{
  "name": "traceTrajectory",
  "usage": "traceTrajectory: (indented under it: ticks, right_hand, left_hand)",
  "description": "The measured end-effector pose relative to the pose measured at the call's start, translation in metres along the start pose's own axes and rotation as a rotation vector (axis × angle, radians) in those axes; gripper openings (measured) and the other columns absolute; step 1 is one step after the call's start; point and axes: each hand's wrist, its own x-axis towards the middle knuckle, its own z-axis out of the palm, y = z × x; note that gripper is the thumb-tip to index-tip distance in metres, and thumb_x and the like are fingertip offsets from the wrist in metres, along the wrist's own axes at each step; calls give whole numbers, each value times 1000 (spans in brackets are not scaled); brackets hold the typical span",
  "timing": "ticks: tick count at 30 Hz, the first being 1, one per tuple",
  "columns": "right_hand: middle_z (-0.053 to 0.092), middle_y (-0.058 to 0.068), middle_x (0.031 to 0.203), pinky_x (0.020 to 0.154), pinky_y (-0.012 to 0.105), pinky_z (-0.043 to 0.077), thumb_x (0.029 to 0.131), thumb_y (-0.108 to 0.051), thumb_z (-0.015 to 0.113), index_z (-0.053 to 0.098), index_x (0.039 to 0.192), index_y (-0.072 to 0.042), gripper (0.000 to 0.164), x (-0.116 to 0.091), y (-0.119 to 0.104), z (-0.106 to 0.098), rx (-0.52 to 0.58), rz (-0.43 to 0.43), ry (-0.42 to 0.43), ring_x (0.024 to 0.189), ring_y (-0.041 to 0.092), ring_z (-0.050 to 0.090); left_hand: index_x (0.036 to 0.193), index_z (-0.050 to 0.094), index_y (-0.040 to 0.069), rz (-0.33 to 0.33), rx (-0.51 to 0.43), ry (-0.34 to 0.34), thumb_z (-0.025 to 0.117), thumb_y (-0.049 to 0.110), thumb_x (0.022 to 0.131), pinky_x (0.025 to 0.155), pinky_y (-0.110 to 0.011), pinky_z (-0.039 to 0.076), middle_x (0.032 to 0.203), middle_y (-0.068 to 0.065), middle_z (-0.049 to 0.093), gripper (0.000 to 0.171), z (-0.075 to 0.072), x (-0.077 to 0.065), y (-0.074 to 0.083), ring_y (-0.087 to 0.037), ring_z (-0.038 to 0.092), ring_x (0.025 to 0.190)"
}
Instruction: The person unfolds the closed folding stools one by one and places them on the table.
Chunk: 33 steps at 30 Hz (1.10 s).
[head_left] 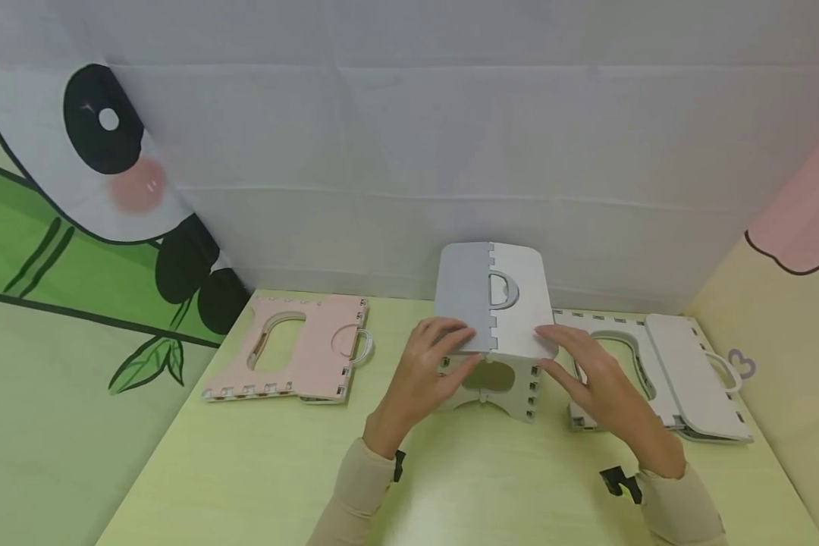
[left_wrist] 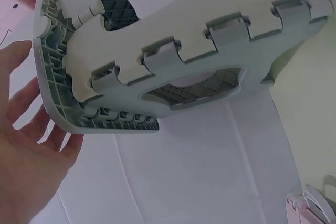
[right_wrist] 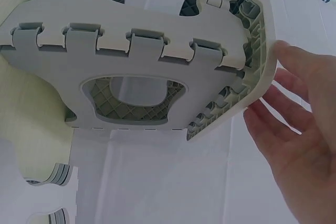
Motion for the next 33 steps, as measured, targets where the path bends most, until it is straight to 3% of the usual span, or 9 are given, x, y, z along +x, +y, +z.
traceTrajectory:
  ticks: [10, 15, 18, 21, 25, 33]
  right_hand:
    - [66, 21, 125, 113, 16, 36, 107, -43, 53, 64, 128, 7, 56, -3, 7, -7, -21, -14, 56, 117, 36, 60]
    - [66, 21, 124, 111, 15, 37, 107, -42, 53, 63, 129, 7, 54, -5, 7, -13, -32, -1, 52, 120, 28, 60]
    - [66, 19, 125, 112, 16, 37, 106, -33, 59, 63, 130, 6, 46, -8, 6, -17, -34, 27, 43, 123, 24, 59]
    - [66, 19, 126, 112, 15, 36, 98, -11, 71, 63, 130, 4, 37, -11, 6, -21, -45, 72, 29, 124, 24, 58]
    - [66, 19, 125, 111, 14, 35, 82, 10, 77, 63, 129, 4, 50, -16, 8, -23, -68, 122, 25, 123, 23, 58]
    - [68, 19, 120, 108, 11, 37, 82, 6, 78, 66, 125, 5, 45, -24, 13, -27, -96, 138, 66, 118, 21, 60]
  left_hand:
    - [113, 73, 3, -4, 12, 30, 85, 17, 86, 99, -40, 50, 117, -9, 66, 33, 10, 6, 9, -27, 58, 113]
    - [112, 74, 3, 19, 8, 49, 85, 15, 86, 98, -39, 50, 115, -8, 67, 31, 16, 10, 12, -26, 59, 110]
    - [111, 74, 4, 33, 10, 63, 84, 15, 87, 99, -38, 50, 113, -7, 67, 28, 19, 13, 16, -25, 60, 108]
    - [110, 75, 4, 39, 10, 71, 83, 14, 86, 99, -38, 49, 112, -7, 68, 27, 22, 15, 19, -25, 60, 107]
    - [109, 75, 4, 44, 6, 69, 84, 14, 86, 99, -37, 49, 112, -7, 68, 27, 26, 17, 23, -25, 60, 106]
    - [108, 75, 6, 54, 9, 55, 83, 16, 87, 96, -33, 49, 110, -5, 69, 24, 36, 20, 28, -22, 60, 104]
